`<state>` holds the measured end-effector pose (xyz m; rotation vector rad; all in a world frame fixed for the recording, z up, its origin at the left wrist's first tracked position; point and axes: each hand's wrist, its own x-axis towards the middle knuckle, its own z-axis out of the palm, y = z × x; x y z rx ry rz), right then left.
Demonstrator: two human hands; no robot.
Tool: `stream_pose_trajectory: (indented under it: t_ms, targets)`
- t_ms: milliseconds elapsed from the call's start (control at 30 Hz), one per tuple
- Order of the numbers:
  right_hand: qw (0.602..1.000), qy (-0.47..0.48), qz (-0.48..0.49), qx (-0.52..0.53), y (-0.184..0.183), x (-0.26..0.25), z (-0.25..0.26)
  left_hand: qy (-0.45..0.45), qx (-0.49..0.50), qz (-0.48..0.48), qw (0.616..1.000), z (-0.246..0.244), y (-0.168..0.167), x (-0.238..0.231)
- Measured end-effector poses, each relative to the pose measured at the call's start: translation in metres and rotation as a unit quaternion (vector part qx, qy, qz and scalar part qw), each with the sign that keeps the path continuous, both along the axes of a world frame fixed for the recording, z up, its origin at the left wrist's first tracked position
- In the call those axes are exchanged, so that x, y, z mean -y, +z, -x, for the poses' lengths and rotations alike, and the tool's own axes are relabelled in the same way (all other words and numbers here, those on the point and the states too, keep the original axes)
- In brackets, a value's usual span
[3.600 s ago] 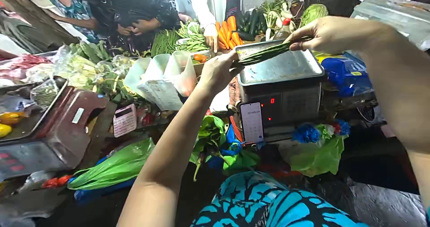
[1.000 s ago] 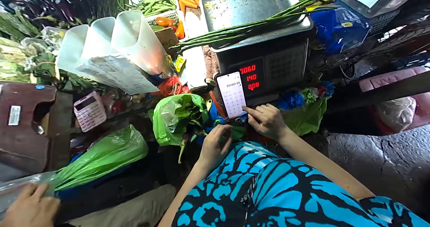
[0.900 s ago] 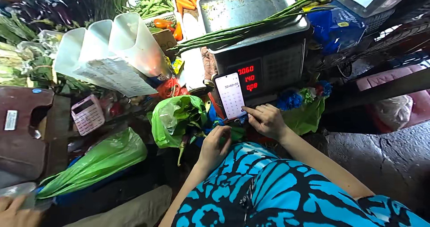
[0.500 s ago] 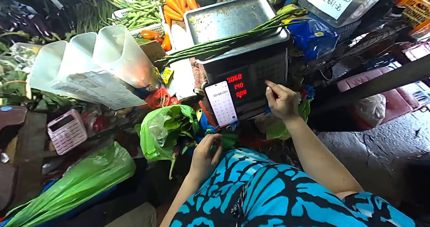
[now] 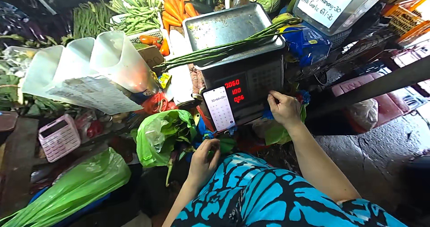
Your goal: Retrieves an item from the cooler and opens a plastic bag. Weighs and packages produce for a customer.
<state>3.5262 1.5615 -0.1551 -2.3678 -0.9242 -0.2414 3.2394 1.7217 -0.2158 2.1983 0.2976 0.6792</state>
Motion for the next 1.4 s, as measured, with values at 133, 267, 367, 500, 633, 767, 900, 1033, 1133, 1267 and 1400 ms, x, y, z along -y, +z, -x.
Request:
stream_pose_trajectory:
  t_ms: [133,267,367,500,633,767,900,1033,1133,1267,1400]
  targets:
    - [1.0,-0.009,-0.027,0.001,0.01,-0.006,-0.002,-0.012,-0.002,-0.002,1.0,-0.003,0.002,0.003]
    - [0.999,-0.01,-0.05,0.001,0.019,-0.014,-0.002,-0.014,-0.003,-0.002,1.0,-0.003,0.002,0.005]
    - [0.998,-0.007,-0.053,0.014,0.023,-0.018,-0.001,-0.006,-0.005,-0.004,1.0,0.0,0.002,0.006]
    - [0.997,-0.061,-0.041,-0.015,0.026,-0.024,-0.003,0.006,-0.008,-0.009,1.0,0.003,0.002,0.007]
    - [0.997,-0.067,-0.008,-0.034,0.03,-0.022,-0.005,0.008,-0.005,-0.004,1.0,0.005,0.0,0.008]
    - [1.0,0.016,-0.017,0.009,0.018,-0.017,0.016,-0.004,-0.008,0.004,1.0,0.003,0.002,0.008]
    - [0.985,0.174,-0.01,0.0,-0.012,-0.018,0.062,-0.005,-0.011,0.014,1.0,0.003,0.002,0.008]
    - [0.971,0.237,-0.035,0.029,-0.034,-0.023,0.091,-0.001,-0.023,0.012,1.0,0.004,0.004,0.008]
    - [0.959,0.281,-0.027,0.032,-0.037,-0.031,0.098,0.0,-0.024,0.012,1.0,0.006,0.004,0.007]
    - [0.944,0.328,0.015,0.028,-0.037,-0.044,0.104,0.003,-0.025,0.015,1.0,0.007,0.003,0.007]
    - [0.948,0.314,-0.005,0.049,-0.04,-0.047,0.107,0.007,-0.028,0.006,1.0,0.008,0.004,0.006]
